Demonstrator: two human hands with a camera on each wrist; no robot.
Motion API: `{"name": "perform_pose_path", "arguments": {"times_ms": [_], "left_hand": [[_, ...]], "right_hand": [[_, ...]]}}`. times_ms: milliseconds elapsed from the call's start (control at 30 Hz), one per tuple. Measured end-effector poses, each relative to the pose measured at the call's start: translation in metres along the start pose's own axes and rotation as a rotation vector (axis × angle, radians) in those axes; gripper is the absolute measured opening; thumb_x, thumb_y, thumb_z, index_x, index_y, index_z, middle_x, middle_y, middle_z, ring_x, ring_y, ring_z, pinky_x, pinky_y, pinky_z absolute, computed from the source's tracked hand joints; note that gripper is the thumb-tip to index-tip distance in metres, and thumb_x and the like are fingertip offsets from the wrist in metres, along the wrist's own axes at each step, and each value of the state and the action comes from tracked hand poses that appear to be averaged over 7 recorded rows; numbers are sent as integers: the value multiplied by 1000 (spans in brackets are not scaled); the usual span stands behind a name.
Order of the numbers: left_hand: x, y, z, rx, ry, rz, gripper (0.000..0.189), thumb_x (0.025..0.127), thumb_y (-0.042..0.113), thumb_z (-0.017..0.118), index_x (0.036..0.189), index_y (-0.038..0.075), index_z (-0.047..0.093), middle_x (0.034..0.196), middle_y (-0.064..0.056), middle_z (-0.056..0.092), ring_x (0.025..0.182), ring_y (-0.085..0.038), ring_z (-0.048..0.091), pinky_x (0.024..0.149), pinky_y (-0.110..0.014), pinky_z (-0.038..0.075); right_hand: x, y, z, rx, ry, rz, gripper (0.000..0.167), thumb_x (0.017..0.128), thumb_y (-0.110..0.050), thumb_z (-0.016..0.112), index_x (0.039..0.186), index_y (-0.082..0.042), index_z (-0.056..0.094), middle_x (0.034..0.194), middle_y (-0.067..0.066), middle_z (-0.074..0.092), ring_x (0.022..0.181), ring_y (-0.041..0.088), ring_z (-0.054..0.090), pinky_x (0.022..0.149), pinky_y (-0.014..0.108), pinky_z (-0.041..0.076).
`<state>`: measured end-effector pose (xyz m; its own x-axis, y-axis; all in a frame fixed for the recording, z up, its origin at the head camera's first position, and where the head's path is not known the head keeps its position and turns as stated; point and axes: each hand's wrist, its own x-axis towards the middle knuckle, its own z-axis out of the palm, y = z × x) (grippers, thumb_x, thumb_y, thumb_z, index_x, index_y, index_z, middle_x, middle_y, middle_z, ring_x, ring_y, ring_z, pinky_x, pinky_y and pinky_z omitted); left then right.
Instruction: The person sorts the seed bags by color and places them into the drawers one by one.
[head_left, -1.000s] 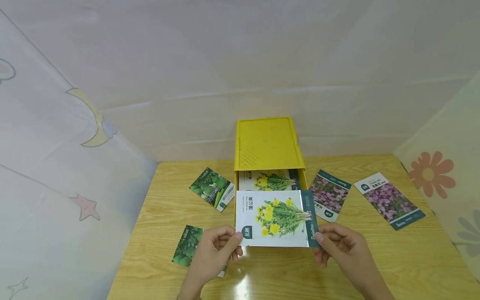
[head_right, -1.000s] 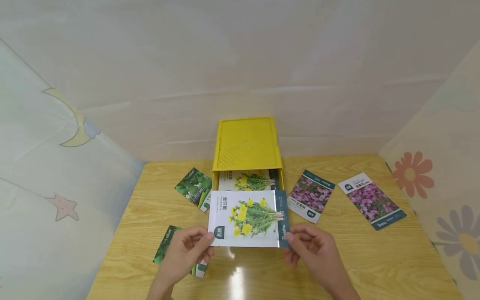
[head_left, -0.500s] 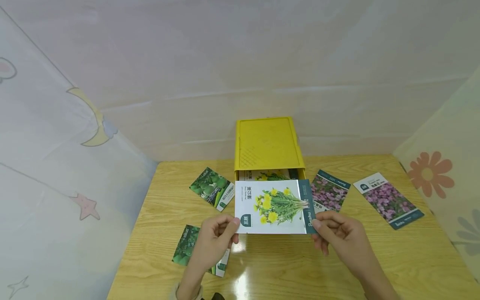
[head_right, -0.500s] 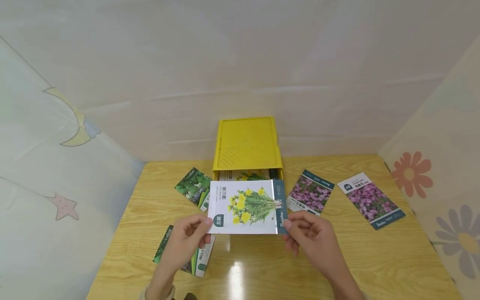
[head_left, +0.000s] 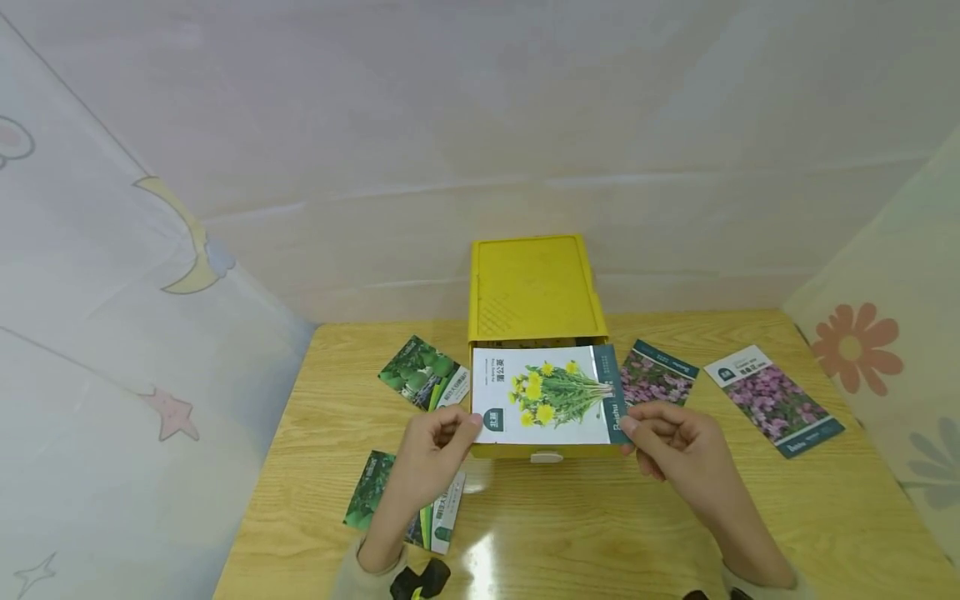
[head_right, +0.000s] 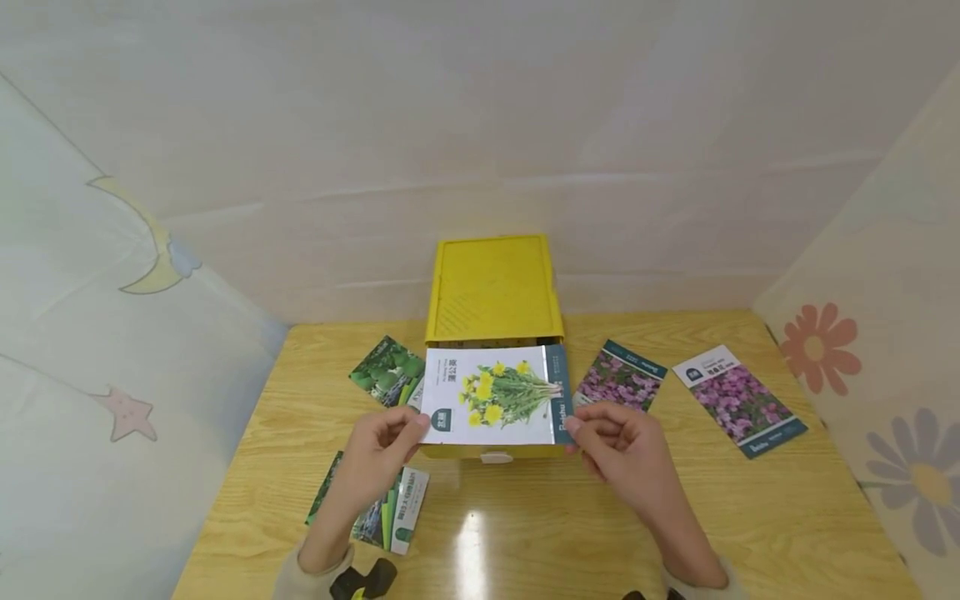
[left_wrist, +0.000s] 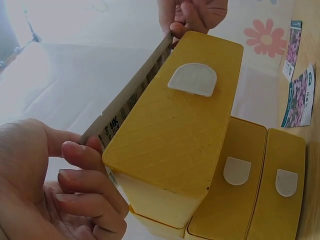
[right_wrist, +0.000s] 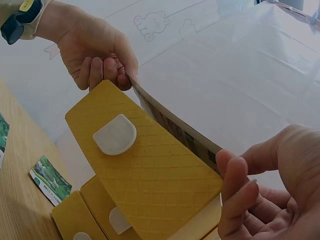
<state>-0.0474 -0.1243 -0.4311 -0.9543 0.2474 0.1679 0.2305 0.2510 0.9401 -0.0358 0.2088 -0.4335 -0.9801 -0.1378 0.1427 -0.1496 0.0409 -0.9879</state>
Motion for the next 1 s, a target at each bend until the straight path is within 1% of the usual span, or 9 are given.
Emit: {"name": "perform_pose_path", "arguments": {"times_ms": [100,200,267,400,500,633,800,1000], "left_hand": [[3,-1,1,2,4,-17,36,111,23,61,80,4,67,56,7,37,49,-5,32,50,-20,32],[6,-3,1,12,10,-27,37,110,24,61,78,6,66,56,7,35,50,-5,31,52,-21,33],[9,-4,1,16,11,-26,39,110,23,61,77,5,65,55,6,34,49,-6,30,52,-21,32],[13,-5,0,21,11,-13,42,111,23,61,73,5,61,54,5,32,48,-7,28,52,-22,32],[16,-6,0,17,13,-26,44,111,24,60,71,5,56,55,5,32,48,-7,28,52,-22,31],[19,-7,-1,19,5,-53,47,111,23,60,67,7,51,54,6,32,48,-7,28,53,-21,30],[22,-6,-2,30,-13,-51,48,110,20,59,65,11,48,53,7,30,47,-8,28,54,-22,32],[22,-7,-3,32,-13,-57,48,110,19,58,64,11,47,53,7,30,47,-8,28,54,-22,33]], "right_hand": [[4,0,-1,8,-3,15,12,105,1,64,112,9,70,78,4,77,53,14,60,42,37,40],[8,-2,-2,-10,-4,40,13,106,-1,64,111,9,70,78,3,77,52,13,59,41,35,40],[11,-3,-3,-31,-7,65,15,106,-4,65,112,9,70,77,2,77,54,13,61,41,33,42],[17,-4,-3,-76,-15,114,23,106,-9,67,116,11,69,77,1,77,54,15,61,42,31,43],[22,-4,-3,-115,-25,118,27,107,-12,66,119,13,68,78,0,78,51,16,57,44,31,44],[25,-3,-4,-137,-33,102,28,107,-11,65,119,14,68,77,0,78,49,17,54,46,33,47],[26,-3,-5,-139,-33,96,27,107,-10,65,117,15,68,77,0,79,46,18,52,47,35,46],[26,-5,-5,-151,-33,113,28,107,-13,66,117,13,69,78,0,79,46,19,52,48,33,47]]}}
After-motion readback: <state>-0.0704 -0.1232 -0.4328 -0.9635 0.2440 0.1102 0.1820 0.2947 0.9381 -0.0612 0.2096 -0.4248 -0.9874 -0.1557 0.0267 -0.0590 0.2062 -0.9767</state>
